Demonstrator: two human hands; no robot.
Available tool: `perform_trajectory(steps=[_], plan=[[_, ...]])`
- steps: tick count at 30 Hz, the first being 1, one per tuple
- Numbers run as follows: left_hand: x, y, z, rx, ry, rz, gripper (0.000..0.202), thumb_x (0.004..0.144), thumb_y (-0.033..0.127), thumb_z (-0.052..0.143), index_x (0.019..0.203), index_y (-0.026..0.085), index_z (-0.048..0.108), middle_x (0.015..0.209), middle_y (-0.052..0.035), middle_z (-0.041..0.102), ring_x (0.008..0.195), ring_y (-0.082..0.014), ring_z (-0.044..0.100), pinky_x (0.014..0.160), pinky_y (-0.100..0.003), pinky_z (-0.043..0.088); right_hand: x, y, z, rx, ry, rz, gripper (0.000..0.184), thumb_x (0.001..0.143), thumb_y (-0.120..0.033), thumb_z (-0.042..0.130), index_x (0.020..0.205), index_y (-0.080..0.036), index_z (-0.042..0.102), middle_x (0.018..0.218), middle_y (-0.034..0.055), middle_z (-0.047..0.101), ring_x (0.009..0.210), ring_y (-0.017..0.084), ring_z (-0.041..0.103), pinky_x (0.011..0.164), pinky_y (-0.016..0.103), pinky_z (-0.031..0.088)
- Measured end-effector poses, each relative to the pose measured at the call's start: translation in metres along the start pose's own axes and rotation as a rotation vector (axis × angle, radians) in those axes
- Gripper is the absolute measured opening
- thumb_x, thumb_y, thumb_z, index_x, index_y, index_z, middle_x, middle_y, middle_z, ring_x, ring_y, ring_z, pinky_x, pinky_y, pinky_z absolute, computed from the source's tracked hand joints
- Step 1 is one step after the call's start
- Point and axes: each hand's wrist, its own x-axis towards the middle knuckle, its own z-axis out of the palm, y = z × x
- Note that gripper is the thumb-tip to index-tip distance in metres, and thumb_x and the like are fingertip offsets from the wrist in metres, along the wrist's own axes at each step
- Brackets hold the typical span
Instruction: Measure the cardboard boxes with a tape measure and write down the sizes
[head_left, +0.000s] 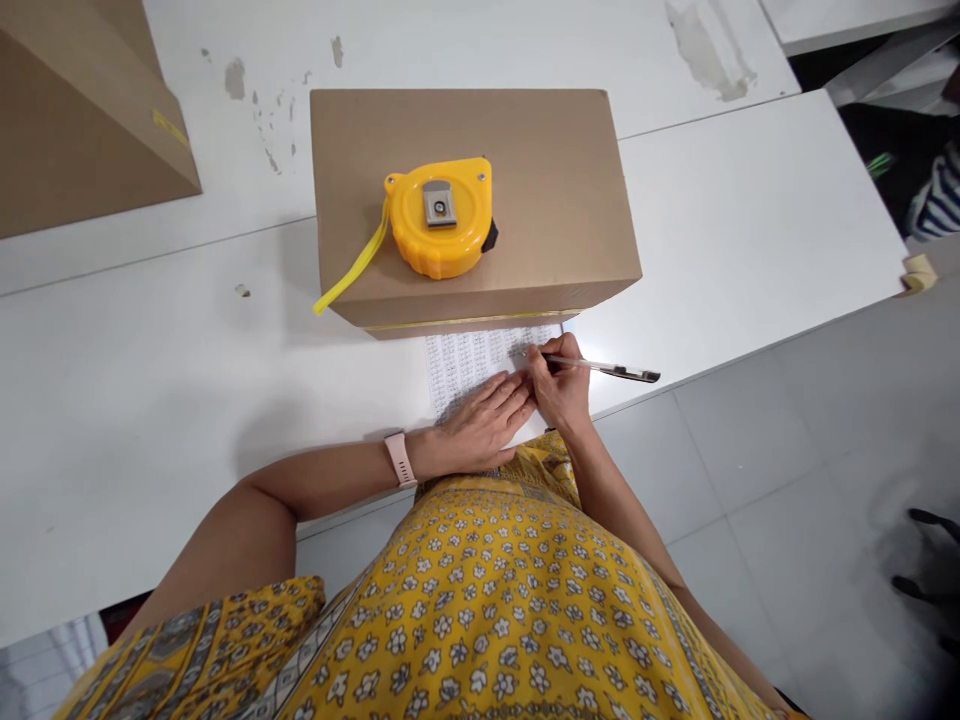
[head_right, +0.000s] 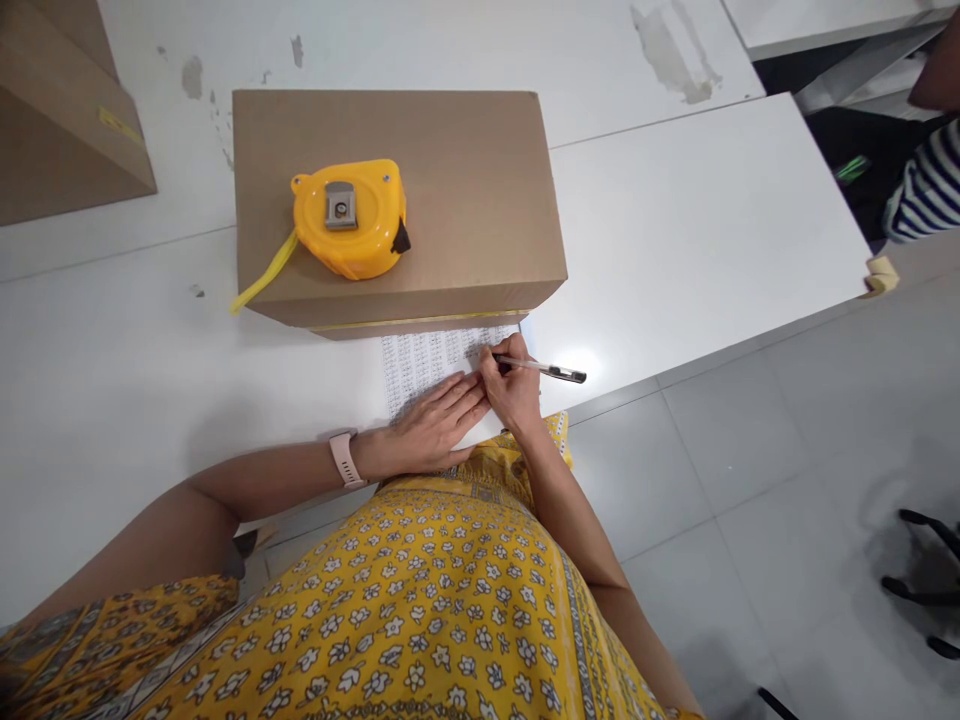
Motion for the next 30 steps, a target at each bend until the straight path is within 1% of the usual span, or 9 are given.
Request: perform_trajectory(steps=[6, 13, 19, 26, 30], plan=[[0.0002, -0.0003, -0.0007, 0.009, 0.014, 0.006, 0.078, 0.098, 0.053, 0.055, 0.154, 0.001, 0.042, 0.163, -0.0239, 0.042, 0.154, -0.0364, 0.037, 0.131, -0.048, 0.02, -0.0001, -0.0014, 0.0001, -0.001, -0.001, 0.004, 0.021, 0.091, -0.031, 0.063, 0.076, -0.025, 0.049, 0.064, -0.0067, 0.048, 0.059, 0.012, 0.044, 0.059, 0.029, 0.039], [0.0006, 0.0003, -0.0015, 0.02, 0.003, 0.003, 0.078, 0.099, 0.054, 0.054, 0.155, 0.001, 0.041, 0.163, -0.0232, 0.041, 0.154, -0.0358, 0.037, 0.131, -0.047, 0.021, -0.0001, -0.0005, -0.0001, 0.011, -0.006, 0.009, 0.022, 0.091, -0.03, 0.063, 0.076, -0.025, 0.048, 0.063, -0.0072, 0.047, 0.058, 0.012, 0.044, 0.058, 0.029, 0.038], [0.0002, 0.0, -0.0031, 0.009, -0.028, -0.001, 0.077, 0.099, 0.053, 0.053, 0.155, 0.002, 0.041, 0.164, -0.0225, 0.04, 0.155, -0.0349, 0.036, 0.132, -0.047, 0.017, -0.0006, 0.0011, 0.001, 0.016, -0.002, 0.009, 0.022, 0.091, -0.03, 0.063, 0.075, -0.025, 0.048, 0.063, -0.0074, 0.047, 0.058, 0.011, 0.043, 0.058, 0.028, 0.038], [0.0004, 0.0, -0.0059, 0.008, -0.043, -0.001, 0.078, 0.1, 0.053, 0.053, 0.157, 0.001, 0.039, 0.164, -0.0228, 0.039, 0.155, -0.0361, 0.034, 0.131, -0.047, 0.018, 0.0016, 0.0024, -0.0032, 0.023, 0.079, 0.018, 0.022, 0.091, -0.031, 0.062, 0.075, -0.024, 0.049, 0.066, -0.006, 0.05, 0.061, 0.011, 0.047, 0.059, 0.028, 0.039], [0.0, 0.0, -0.007, 0.012, -0.045, -0.002, 0.079, 0.099, 0.054, 0.054, 0.157, 0.002, 0.039, 0.164, -0.022, 0.04, 0.156, -0.0351, 0.034, 0.131, -0.047, 0.018, 0.0029, 0.0049, -0.0051, 0.019, 0.037, 0.018, 0.023, 0.091, -0.033, 0.063, 0.075, -0.025, 0.049, 0.065, -0.0064, 0.048, 0.06, 0.011, 0.045, 0.059, 0.028, 0.039]])
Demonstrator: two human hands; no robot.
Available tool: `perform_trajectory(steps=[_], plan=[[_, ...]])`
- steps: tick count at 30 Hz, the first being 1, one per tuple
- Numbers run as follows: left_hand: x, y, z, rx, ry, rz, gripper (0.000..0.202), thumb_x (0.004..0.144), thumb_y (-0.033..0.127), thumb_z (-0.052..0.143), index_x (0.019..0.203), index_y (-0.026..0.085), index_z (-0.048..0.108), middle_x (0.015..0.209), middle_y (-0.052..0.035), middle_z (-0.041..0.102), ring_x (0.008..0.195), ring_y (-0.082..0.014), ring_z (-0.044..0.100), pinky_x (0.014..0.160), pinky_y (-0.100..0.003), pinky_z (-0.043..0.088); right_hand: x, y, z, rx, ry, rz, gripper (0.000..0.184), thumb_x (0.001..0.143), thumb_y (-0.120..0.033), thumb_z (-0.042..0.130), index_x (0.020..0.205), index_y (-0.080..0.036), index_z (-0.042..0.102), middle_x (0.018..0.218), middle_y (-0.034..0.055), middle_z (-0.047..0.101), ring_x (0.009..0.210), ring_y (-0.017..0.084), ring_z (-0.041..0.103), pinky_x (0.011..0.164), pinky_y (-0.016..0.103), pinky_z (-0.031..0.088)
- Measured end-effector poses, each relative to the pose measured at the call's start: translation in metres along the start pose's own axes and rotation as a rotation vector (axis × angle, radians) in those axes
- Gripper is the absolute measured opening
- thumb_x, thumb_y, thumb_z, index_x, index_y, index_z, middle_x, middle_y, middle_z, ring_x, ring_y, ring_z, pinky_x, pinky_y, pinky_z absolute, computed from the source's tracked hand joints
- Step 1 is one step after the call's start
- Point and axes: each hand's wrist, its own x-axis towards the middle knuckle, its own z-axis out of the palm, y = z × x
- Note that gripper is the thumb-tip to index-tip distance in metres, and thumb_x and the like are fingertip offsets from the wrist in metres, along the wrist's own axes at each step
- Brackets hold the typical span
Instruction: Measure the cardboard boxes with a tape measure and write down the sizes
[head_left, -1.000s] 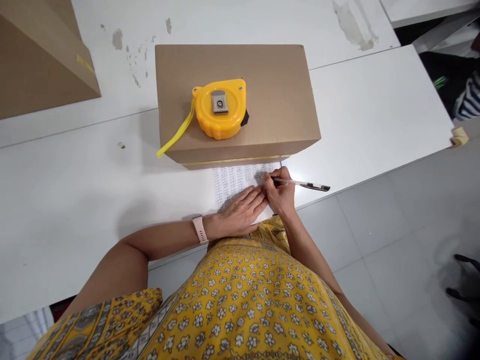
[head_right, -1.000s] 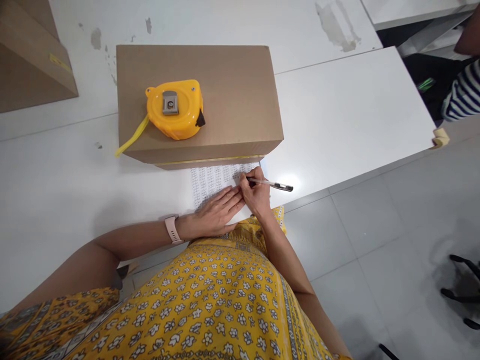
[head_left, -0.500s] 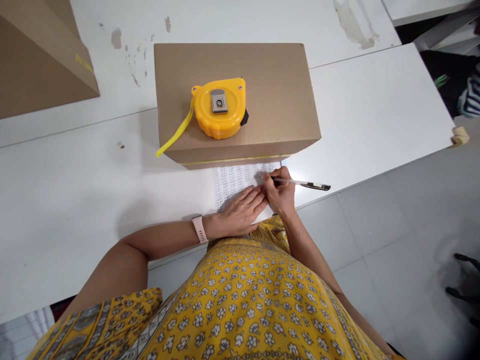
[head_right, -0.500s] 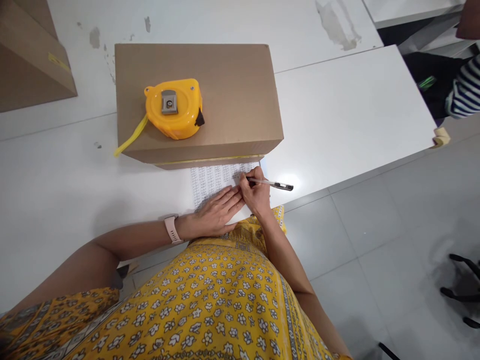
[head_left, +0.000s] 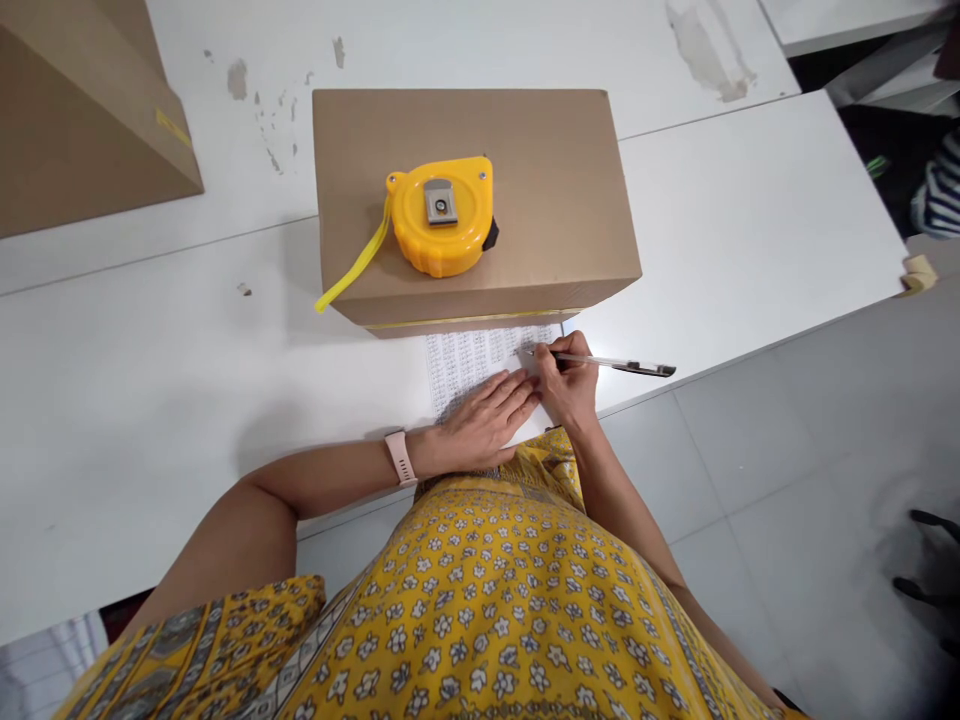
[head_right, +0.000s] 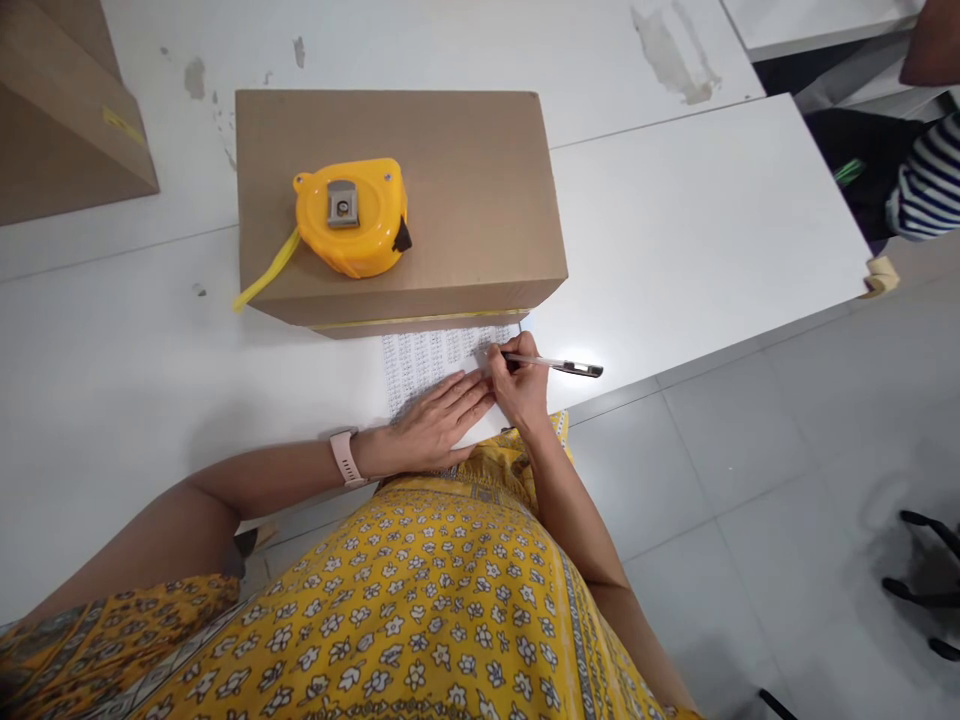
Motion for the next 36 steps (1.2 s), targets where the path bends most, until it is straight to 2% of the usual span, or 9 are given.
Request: perform_trajectory(steps=[10, 18, 20, 24, 27, 30, 32, 34, 36], plan=[[0.0, 0.0, 0.002, 0.011, 0.034, -0.001, 0.076, 0.101, 0.054, 0.05, 0.156, 0.003, 0.042, 0.165, -0.021, 0.04, 0.156, -0.0345, 0.034, 0.131, -0.047, 0.02, 0.0, -0.004, -0.002, 0.02, 0.042, 0.022, 0.023, 0.092, -0.035, 0.062, 0.075, -0.025, 0.049, 0.066, -0.0054, 0.049, 0.061, 0.012, 0.045, 0.058, 0.028, 0.038], [0.0, 0.0, 0.004, -0.001, 0.054, -0.008, 0.075, 0.102, 0.054, 0.049, 0.156, 0.003, 0.042, 0.164, -0.0213, 0.041, 0.155, -0.0348, 0.035, 0.131, -0.047, 0.02, 0.0, -0.001, -0.009, 0.111, -0.066, -0.011, 0.014, 0.089, -0.033, 0.064, 0.09, -0.025, 0.053, 0.079, -0.0037, 0.055, 0.069, 0.012, 0.051, 0.063, 0.028, 0.044], [0.0, 0.0, 0.004, -0.008, 0.05, -0.008, 0.076, 0.101, 0.054, 0.049, 0.156, 0.003, 0.042, 0.165, -0.021, 0.039, 0.156, -0.0346, 0.033, 0.131, -0.047, 0.02, -0.003, 0.0, -0.01, 0.051, 0.027, -0.041, 0.016, 0.092, -0.036, 0.063, 0.089, -0.025, 0.052, 0.077, -0.0036, 0.054, 0.067, 0.012, 0.051, 0.062, 0.028, 0.043], [-0.001, -0.001, 0.005, -0.016, 0.065, -0.001, 0.074, 0.102, 0.055, 0.048, 0.155, 0.003, 0.043, 0.166, -0.0199, 0.037, 0.156, -0.0341, 0.033, 0.131, -0.046, 0.022, -0.007, 0.003, -0.013, -0.141, 0.399, -0.061, 0.014, 0.103, -0.038, 0.046, 0.099, -0.026, 0.051, 0.079, -0.0021, 0.055, 0.066, 0.013, 0.055, 0.066, 0.031, 0.046], [0.0, -0.002, 0.009, -0.016, 0.099, 0.001, 0.073, 0.1, 0.053, 0.051, 0.153, 0.003, 0.045, 0.164, -0.0205, 0.04, 0.155, -0.0344, 0.036, 0.129, -0.047, 0.027, -0.005, 0.006, -0.019, -0.394, 0.318, -0.068, 0.019, 0.104, -0.031, 0.038, 0.109, -0.025, 0.056, 0.087, 0.0021, 0.062, 0.077, 0.018, 0.059, 0.073, 0.034, 0.046], [0.001, -0.004, 0.011, -0.076, 0.22, -0.001, 0.063, 0.097, 0.049, 0.056, 0.142, 0.005, 0.057, 0.154, -0.0194, 0.056, 0.147, -0.033, 0.048, 0.124, -0.049, 0.038, -0.002, 0.008, -0.026, -0.701, 0.131, -0.104, 0.027, 0.098, -0.018, 0.04, 0.113, -0.023, 0.062, 0.096, 0.0081, 0.064, 0.093, 0.024, 0.058, 0.08, 0.037, 0.042], [0.001, -0.005, 0.006, -0.165, 0.367, -0.023, 0.043, 0.096, 0.042, 0.056, 0.125, 0.012, 0.067, 0.133, -0.0147, 0.072, 0.13, -0.0267, 0.065, 0.112, -0.045, 0.051, -0.001, 0.009, -0.028, -0.82, 0.056, -0.104, 0.034, 0.094, -0.012, 0.041, 0.118, -0.021, 0.063, 0.101, 0.0117, 0.065, 0.096, 0.026, 0.055, 0.081, 0.038, 0.039], [-0.002, -0.007, -0.009, -0.216, 0.546, -0.07, 0.023, 0.095, 0.032, 0.055, 0.105, 0.019, 0.07, 0.107, -0.0076, 0.08, 0.103, -0.0196, 0.075, 0.093, -0.037, 0.061, 0.0, 0.009, -0.028, -0.872, 0.041, -0.106, 0.038, 0.092, -0.011, 0.041, 0.121, -0.02, 0.063, 0.102, 0.0132, 0.065, 0.094, 0.027, 0.054, 0.081, 0.039, 0.037], [-0.006, -0.011, -0.032, -0.176, 0.743, -0.126, 0.013, 0.093, 0.024, 0.056, 0.097, 0.023, 0.067, 0.091, -0.0023, 0.079, 0.085, -0.0167, 0.074, 0.081, -0.034, 0.061, 0.001, 0.01, -0.027, -0.872, 0.05, -0.126, 0.039, 0.092, -0.013, 0.041, 0.124, -0.02, 0.063, 0.099, 0.0127, 0.066, 0.093, 0.027, 0.054, 0.08, 0.039, 0.035]])
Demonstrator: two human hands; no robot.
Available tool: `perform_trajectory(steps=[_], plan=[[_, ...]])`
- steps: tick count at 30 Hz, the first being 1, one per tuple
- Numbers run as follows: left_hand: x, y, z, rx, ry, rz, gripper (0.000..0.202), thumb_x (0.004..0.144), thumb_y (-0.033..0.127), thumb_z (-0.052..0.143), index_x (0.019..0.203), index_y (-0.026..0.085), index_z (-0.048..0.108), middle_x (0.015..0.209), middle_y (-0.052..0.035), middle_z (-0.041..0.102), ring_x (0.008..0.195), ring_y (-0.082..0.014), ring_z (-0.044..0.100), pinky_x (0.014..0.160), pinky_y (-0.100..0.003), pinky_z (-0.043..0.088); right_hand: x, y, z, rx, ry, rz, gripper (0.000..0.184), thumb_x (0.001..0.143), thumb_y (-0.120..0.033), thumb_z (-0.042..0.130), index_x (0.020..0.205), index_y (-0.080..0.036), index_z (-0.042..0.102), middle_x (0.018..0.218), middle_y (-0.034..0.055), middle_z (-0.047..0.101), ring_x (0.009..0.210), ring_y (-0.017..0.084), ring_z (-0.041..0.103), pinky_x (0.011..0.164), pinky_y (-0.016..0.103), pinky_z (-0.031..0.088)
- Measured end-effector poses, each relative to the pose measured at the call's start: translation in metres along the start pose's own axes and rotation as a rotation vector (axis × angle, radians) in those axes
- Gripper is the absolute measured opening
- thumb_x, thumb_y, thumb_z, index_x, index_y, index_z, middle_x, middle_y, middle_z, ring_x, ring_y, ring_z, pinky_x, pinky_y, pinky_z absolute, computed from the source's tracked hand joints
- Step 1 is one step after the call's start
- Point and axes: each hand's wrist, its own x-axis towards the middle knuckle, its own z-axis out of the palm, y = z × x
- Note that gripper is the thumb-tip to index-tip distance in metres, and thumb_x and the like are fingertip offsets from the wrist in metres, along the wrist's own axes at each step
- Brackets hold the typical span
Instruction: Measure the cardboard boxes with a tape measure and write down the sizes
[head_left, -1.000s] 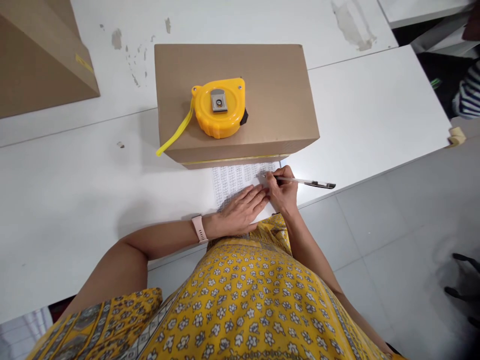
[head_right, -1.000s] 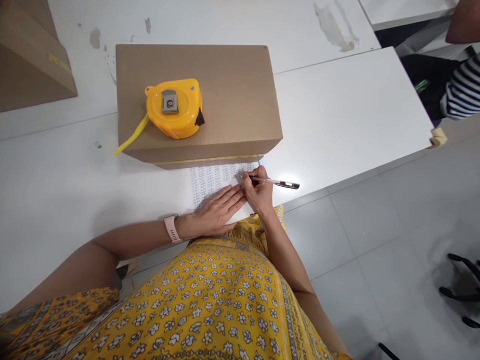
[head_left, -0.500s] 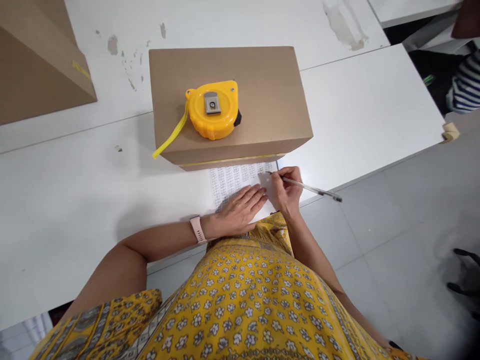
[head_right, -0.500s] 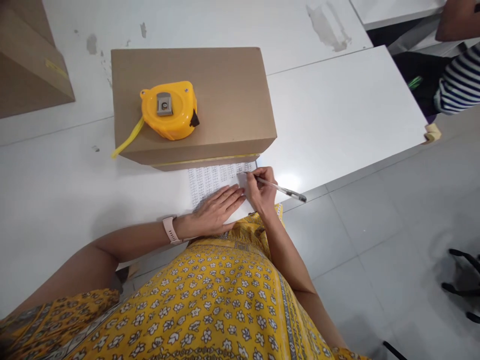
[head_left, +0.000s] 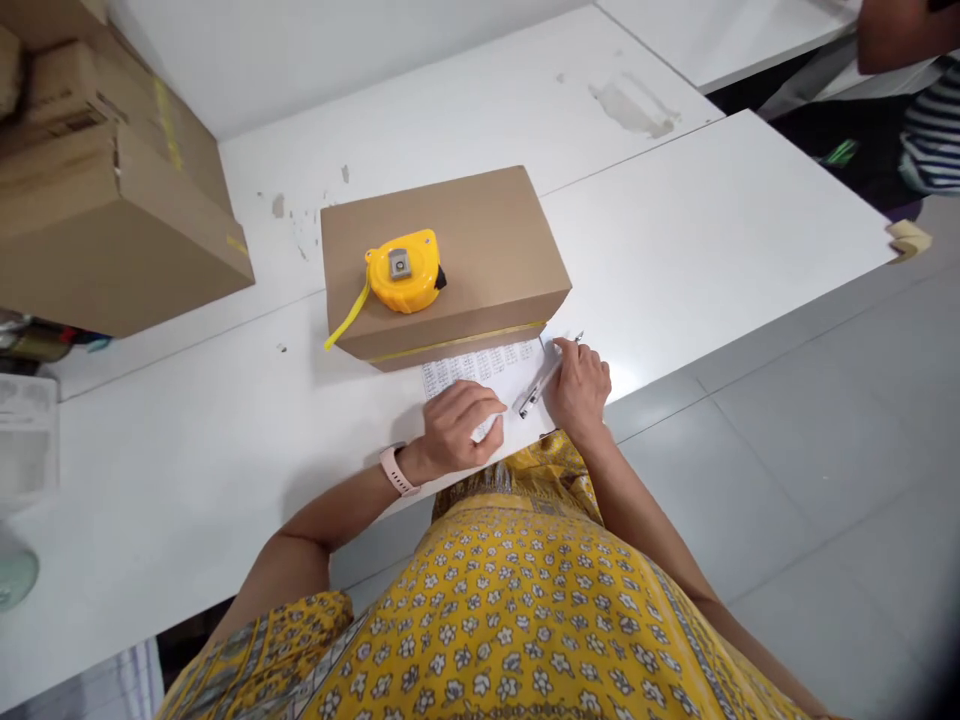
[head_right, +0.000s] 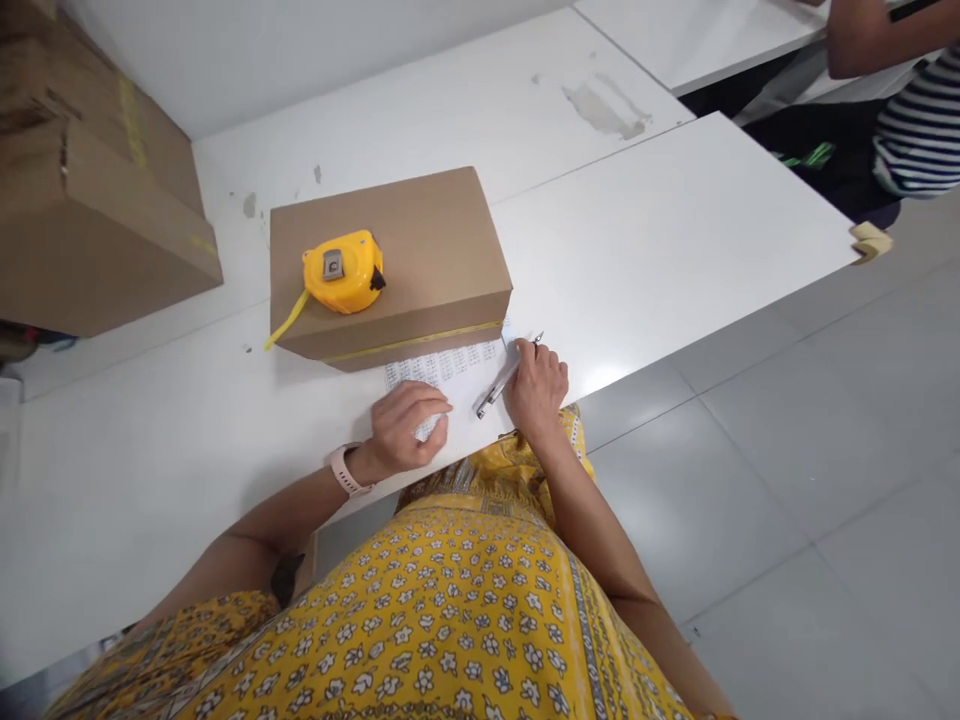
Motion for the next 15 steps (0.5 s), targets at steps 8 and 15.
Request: perform_trajectory(steps=[8, 15], plan=[[0.071, -0.038, -0.069, 0.456, 0.285, -0.253, 0.04, 0.087, 0.037, 0.07, 0.125, 0.026, 0.062, 0.138, -0.0116, 0.065, 0.127, -0.0335, 0.061, 0.108, -0.057, 0.049, 0.002, 0.004, 0.007, 0.136, 0.065, 0.034, 0.045, 0.091, -0.013, 0.04, 0.132, -0.018, 0.058, 0.096, 0.0109, 0.069, 0.089, 0.026, 0.058, 0.081, 0.038, 0.037], [0.097, -0.06, -0.082, 0.284, 0.147, -0.407, 0.053, 0.08, 0.038, 0.079, 0.128, 0.021, 0.062, 0.127, -0.0112, 0.07, 0.119, -0.0338, 0.064, 0.105, -0.055, 0.052, -0.01, 0.007, -0.007, 0.615, 0.31, 0.169, 0.037, 0.092, -0.022, 0.046, 0.128, -0.021, 0.057, 0.076, -0.0017, 0.054, 0.063, 0.017, 0.049, 0.068, 0.034, 0.042]])
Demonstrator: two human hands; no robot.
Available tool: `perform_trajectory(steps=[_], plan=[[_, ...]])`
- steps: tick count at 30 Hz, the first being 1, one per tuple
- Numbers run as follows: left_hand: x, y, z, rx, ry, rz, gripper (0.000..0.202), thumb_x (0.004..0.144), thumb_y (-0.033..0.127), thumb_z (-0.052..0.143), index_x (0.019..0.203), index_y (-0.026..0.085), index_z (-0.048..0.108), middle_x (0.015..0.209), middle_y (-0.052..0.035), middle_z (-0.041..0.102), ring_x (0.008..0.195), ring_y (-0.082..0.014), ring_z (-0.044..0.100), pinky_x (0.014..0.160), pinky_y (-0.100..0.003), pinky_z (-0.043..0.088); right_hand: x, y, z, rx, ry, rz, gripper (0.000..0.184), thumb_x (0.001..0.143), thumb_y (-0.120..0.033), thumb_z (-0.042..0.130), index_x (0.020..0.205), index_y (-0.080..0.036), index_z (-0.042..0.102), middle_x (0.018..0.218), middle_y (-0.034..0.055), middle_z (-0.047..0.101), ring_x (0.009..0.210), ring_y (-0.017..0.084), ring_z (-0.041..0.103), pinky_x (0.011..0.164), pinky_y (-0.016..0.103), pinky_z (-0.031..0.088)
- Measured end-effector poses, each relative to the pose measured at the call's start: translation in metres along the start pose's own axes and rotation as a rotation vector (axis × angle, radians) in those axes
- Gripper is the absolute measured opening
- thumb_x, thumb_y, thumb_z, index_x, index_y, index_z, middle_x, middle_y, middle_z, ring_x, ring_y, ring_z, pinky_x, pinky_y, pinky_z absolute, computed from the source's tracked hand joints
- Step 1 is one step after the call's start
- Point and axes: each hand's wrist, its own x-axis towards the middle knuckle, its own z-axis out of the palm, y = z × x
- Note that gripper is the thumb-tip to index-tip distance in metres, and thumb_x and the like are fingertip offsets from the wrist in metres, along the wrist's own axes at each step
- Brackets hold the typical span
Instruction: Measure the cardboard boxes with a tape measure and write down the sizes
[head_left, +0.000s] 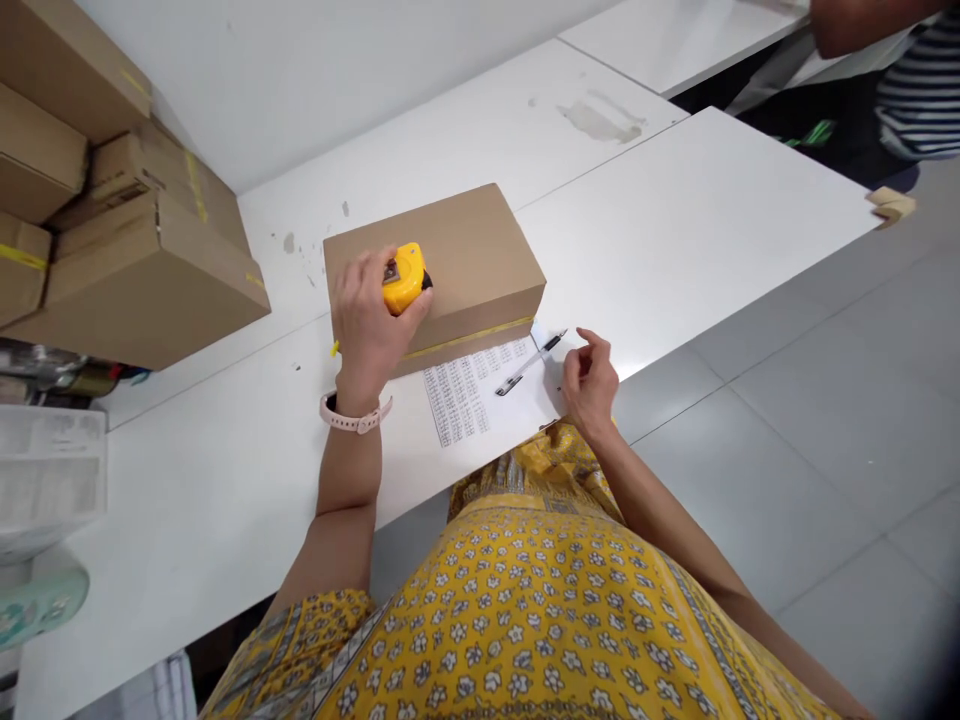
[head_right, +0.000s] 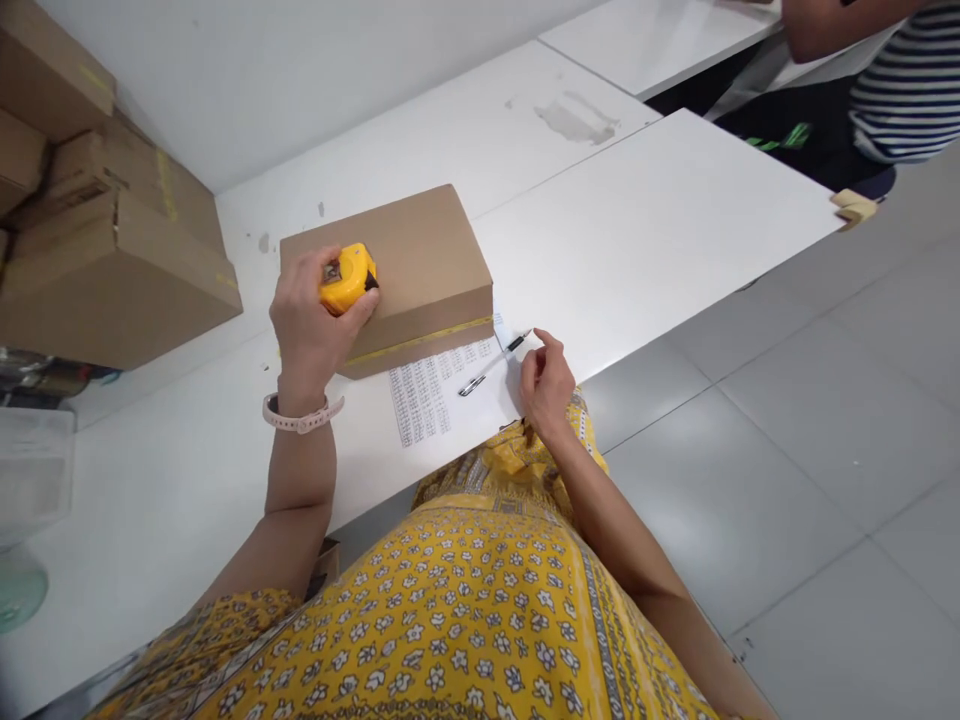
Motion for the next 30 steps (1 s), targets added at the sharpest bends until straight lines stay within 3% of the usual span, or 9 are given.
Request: perform_trajectory(steps=[3, 5, 10, 13, 18, 21, 24, 27, 30], plan=[[0.002, 0.01, -0.015, -0.271, -0.075, 0.023, 0.049, 0.086, 0.049, 0.074, 0.126, 0.022, 0.062, 0.117, -0.0082, 0.072, 0.11, -0.0292, 0.069, 0.096, -0.049, 0.059, 0.011, -0.04, -0.021, 0.187, 0.133, -0.038, 0.025, 0.094, -0.027, 0.053, 0.117, -0.025, 0.062, 0.077, -0.0024, 0.052, 0.063, 0.014, 0.048, 0.066, 0.032, 0.045], [0.001, 0.02, -0.027, -0.479, -0.162, 0.052, 0.052, 0.09, 0.061, 0.067, 0.127, 0.025, 0.06, 0.112, -0.0069, 0.072, 0.105, -0.0263, 0.072, 0.087, -0.043, 0.063, 0.026, -0.076, -0.031, 0.309, 0.104, -0.083, 0.016, 0.097, -0.033, 0.056, 0.106, -0.026, 0.066, 0.085, 0.0003, 0.057, 0.073, 0.014, 0.056, 0.07, 0.031, 0.05], [-0.003, 0.032, -0.038, -0.653, -0.19, 0.114, 0.063, 0.085, 0.077, 0.066, 0.127, 0.03, 0.057, 0.102, -0.0046, 0.071, 0.093, -0.0226, 0.074, 0.074, -0.036, 0.063, 0.065, -0.142, -0.027, 0.667, -0.472, -0.052, 0.022, 0.092, -0.043, 0.07, 0.099, -0.022, 0.07, 0.084, 0.0001, 0.061, 0.087, 0.015, 0.066, 0.076, 0.031, 0.058], [-0.004, 0.025, -0.04, -0.657, -0.143, 0.126, 0.064, 0.084, 0.076, 0.068, 0.125, 0.029, 0.057, 0.098, -0.0046, 0.07, 0.092, -0.0225, 0.074, 0.073, -0.036, 0.063, 0.072, -0.158, -0.016, 0.771, -0.608, 0.014, 0.025, 0.088, -0.043, 0.077, 0.094, -0.019, 0.069, 0.078, -0.0013, 0.06, 0.083, 0.014, 0.066, 0.073, 0.031, 0.06], [-0.003, 0.01, -0.048, -0.626, -0.128, 0.156, 0.062, 0.085, 0.07, 0.072, 0.125, 0.024, 0.06, 0.094, -0.0041, 0.068, 0.089, -0.0222, 0.073, 0.067, -0.034, 0.059, 0.072, -0.182, 0.001, 0.714, -0.781, 0.044, 0.046, 0.089, -0.061, 0.069, 0.081, -0.016, 0.063, 0.075, -0.0029, 0.057, 0.07, 0.009, 0.065, 0.065, 0.026, 0.057], [0.001, -0.002, -0.052, -0.64, -0.107, 0.162, 0.064, 0.085, 0.071, 0.072, 0.126, 0.023, 0.06, 0.089, -0.0023, 0.066, 0.078, -0.018, 0.069, 0.063, -0.031, 0.057, 0.084, -0.187, 0.02, 0.699, -0.752, -0.02, 0.052, 0.09, -0.064, 0.064, 0.079, -0.014, 0.059, 0.074, -0.0045, 0.051, 0.069, 0.006, 0.064, 0.063, 0.021, 0.053], [0.009, -0.03, -0.056, -0.65, -0.012, 0.077, 0.069, 0.08, 0.075, 0.074, 0.125, 0.024, 0.063, 0.081, 0.0004, 0.063, 0.069, -0.0138, 0.063, 0.06, -0.029, 0.054, 0.12, -0.174, 0.036, 0.68, -0.585, -0.037, 0.052, 0.095, -0.065, 0.055, 0.083, -0.014, 0.057, 0.078, -0.0041, 0.051, 0.073, 0.006, 0.066, 0.064, 0.019, 0.051], [0.019, -0.073, -0.061, -0.65, 0.163, -0.129, 0.075, 0.07, 0.078, 0.08, 0.119, 0.023, 0.065, 0.089, 0.0001, 0.066, 0.072, -0.0138, 0.063, 0.06, -0.03, 0.054, 0.171, -0.149, 0.037, 0.657, -0.475, 0.012, 0.052, 0.097, -0.068, 0.051, 0.084, -0.017, 0.056, 0.078, -0.0026, 0.054, 0.071, 0.007, 0.064, 0.06, 0.019, 0.048], [0.027, -0.113, -0.066, -0.614, 0.295, -0.396, 0.065, 0.074, 0.072, 0.079, 0.112, 0.021, 0.061, 0.1, -0.0005, 0.069, 0.079, -0.0153, 0.065, 0.059, -0.03, 0.053, 0.206, -0.123, 0.031, 0.587, -0.404, 0.086, 0.054, 0.095, -0.07, 0.053, 0.078, -0.019, 0.055, 0.071, -0.0021, 0.053, 0.064, 0.009, 0.059, 0.055, 0.022, 0.044]])
